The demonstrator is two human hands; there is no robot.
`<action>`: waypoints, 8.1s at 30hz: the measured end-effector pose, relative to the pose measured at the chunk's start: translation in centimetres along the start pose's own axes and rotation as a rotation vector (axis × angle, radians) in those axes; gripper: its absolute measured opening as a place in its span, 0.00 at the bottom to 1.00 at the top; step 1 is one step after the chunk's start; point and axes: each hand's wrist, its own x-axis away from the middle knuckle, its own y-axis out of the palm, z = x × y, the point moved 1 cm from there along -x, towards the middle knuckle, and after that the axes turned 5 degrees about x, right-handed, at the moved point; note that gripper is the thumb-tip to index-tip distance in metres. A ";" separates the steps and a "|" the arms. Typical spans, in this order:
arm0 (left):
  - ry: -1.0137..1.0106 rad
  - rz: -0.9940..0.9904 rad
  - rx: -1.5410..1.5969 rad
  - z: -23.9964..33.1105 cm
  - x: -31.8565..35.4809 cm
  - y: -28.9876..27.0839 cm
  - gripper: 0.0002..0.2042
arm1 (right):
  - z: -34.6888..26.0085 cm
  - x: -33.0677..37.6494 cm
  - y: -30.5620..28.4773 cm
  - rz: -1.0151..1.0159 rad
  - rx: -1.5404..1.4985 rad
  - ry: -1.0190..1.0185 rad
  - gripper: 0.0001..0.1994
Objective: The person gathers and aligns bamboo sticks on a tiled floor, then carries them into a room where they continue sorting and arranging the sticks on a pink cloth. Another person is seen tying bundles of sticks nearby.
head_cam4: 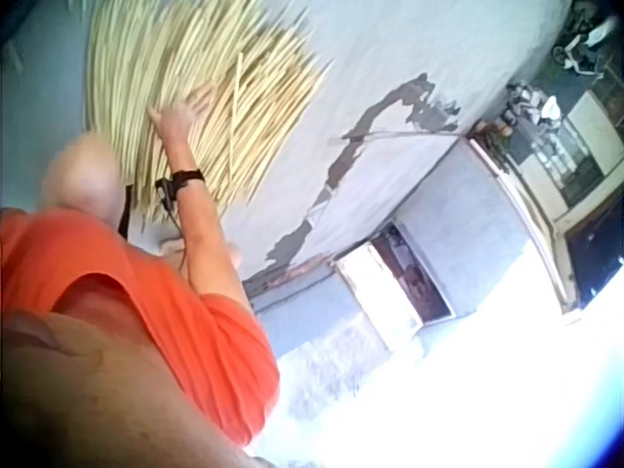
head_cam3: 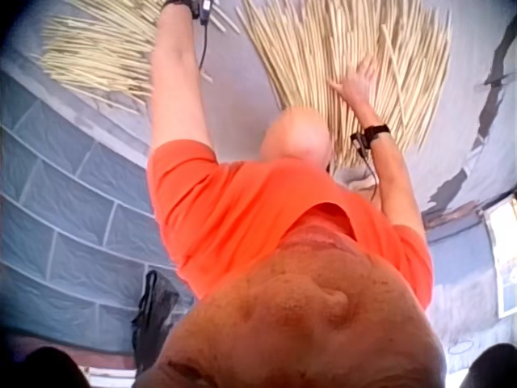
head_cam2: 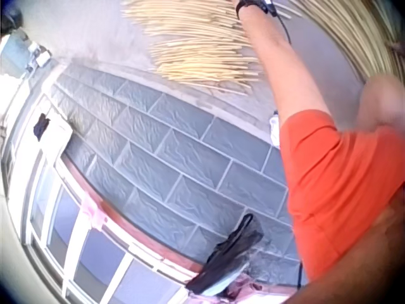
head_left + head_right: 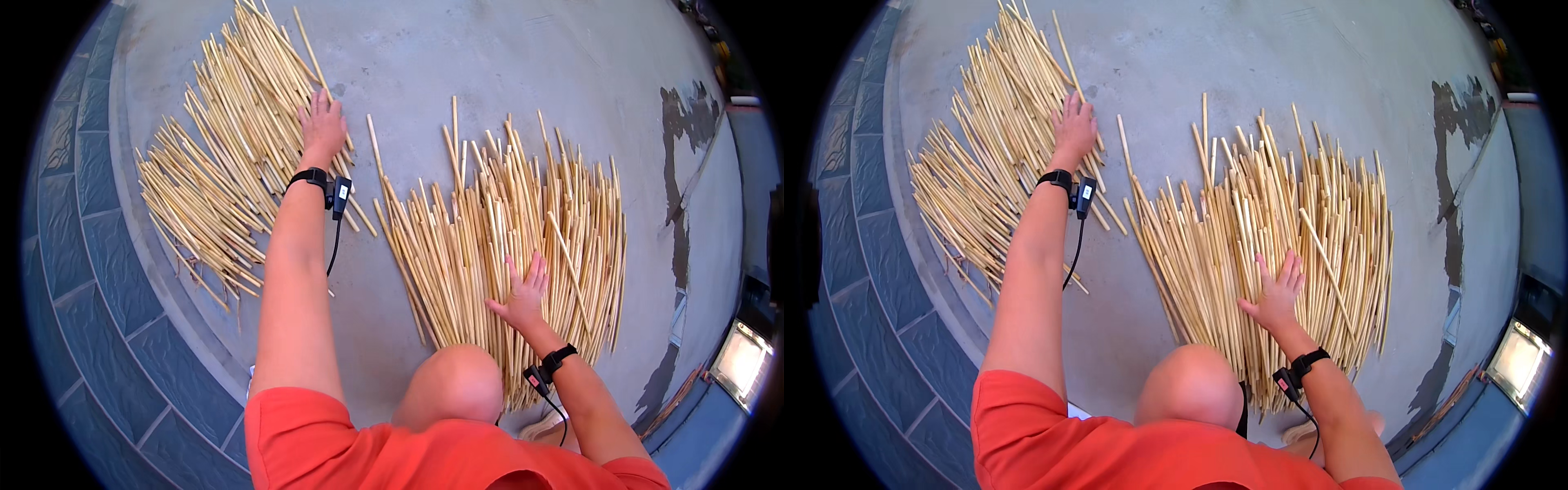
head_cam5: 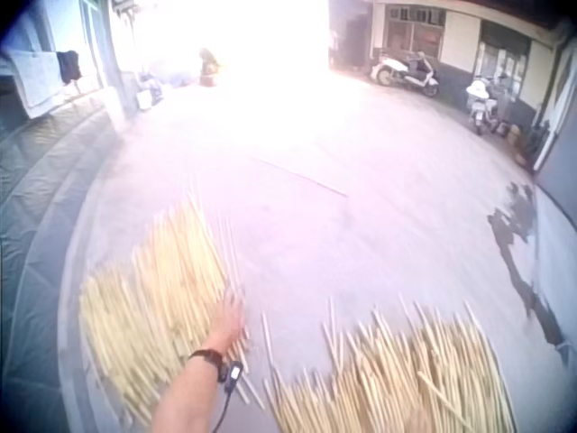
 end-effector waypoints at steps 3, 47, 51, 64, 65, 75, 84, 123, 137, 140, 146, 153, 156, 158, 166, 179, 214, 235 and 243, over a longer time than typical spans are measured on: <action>-0.143 0.063 -0.221 -0.4 0.6 -0.8 0.15 | -0.2 -0.3 0.0 -0.008 -0.031 -0.015 0.51; -1.090 0.097 1.751 8.1 30.5 0.9 0.07 | 29.2 4.6 -1.1 0.556 -0.289 0.076 0.24; -0.983 0.047 1.184 14.0 34.3 3.1 0.09 | 30.1 5.2 1.4 0.391 -0.215 0.101 0.13; -0.926 -0.048 1.522 26.7 35.6 0.6 0.19 | 22.7 9.6 1.4 0.023 -1.079 0.134 0.10; -0.902 -0.059 1.553 27.0 35.7 0.6 0.19 | 21.6 10.4 2.2 -0.043 -1.173 0.111 0.11; -0.830 -0.404 1.572 23.8 36.0 -0.4 0.19 | 34.8 6.0 1.9 0.655 -0.432 0.422 0.17; -0.803 -0.654 1.512 23.1 34.3 -1.4 0.20 | 42.4 6.5 7.5 0.234 -0.453 0.812 0.34; -0.420 -0.781 1.561 34.8 28.2 0.3 0.23 | 28.6 7.0 6.6 0.054 -0.772 0.409 0.33; -0.575 -0.748 1.792 33.2 28.7 1.3 0.22 | 30.8 11.1 8.3 0.049 -0.871 0.648 0.32; -0.698 -0.793 1.851 33.4 28.8 0.7 0.25 | 31.5 10.8 7.9 -0.132 -1.040 0.680 0.33; -0.601 -0.919 1.823 33.5 28.2 0.5 0.28 | 28.2 9.3 6.0 -0.401 -1.353 0.499 0.36; -0.526 -0.990 1.637 34.6 28.5 0.5 0.28 | 23.3 9.2 4.9 -0.480 -1.519 0.389 0.37; -0.515 -1.041 1.767 35.6 28.9 0.5 0.30 | 21.5 9.7 4.5 -0.500 -1.609 0.388 0.36; -0.629 -0.964 1.820 34.9 29.6 0.8 0.32 | 19.6 9.5 3.7 -0.501 -1.645 0.351 0.37; -0.890 -0.854 2.088 35.1 29.5 -0.1 0.33 | 20.2 8.1 4.5 -0.465 -1.926 0.387 0.41; -0.954 -0.808 1.795 31.9 31.2 1.3 0.25 | 16.0 7.5 3.8 -0.538 -1.814 0.337 0.42; -0.901 -1.034 1.788 29.2 32.2 -0.7 0.28 | 12.4 7.2 2.9 -0.567 -1.782 0.131 0.44; -0.767 -1.208 1.869 30.9 33.3 -0.9 0.30 | 14.2 7.6 5.8 -0.551 -1.736 0.326 0.40; -0.693 -1.281 1.901 31.8 34.0 -1.0 0.31 | 14.4 8.2 4.0 -0.592 -1.786 0.357 0.43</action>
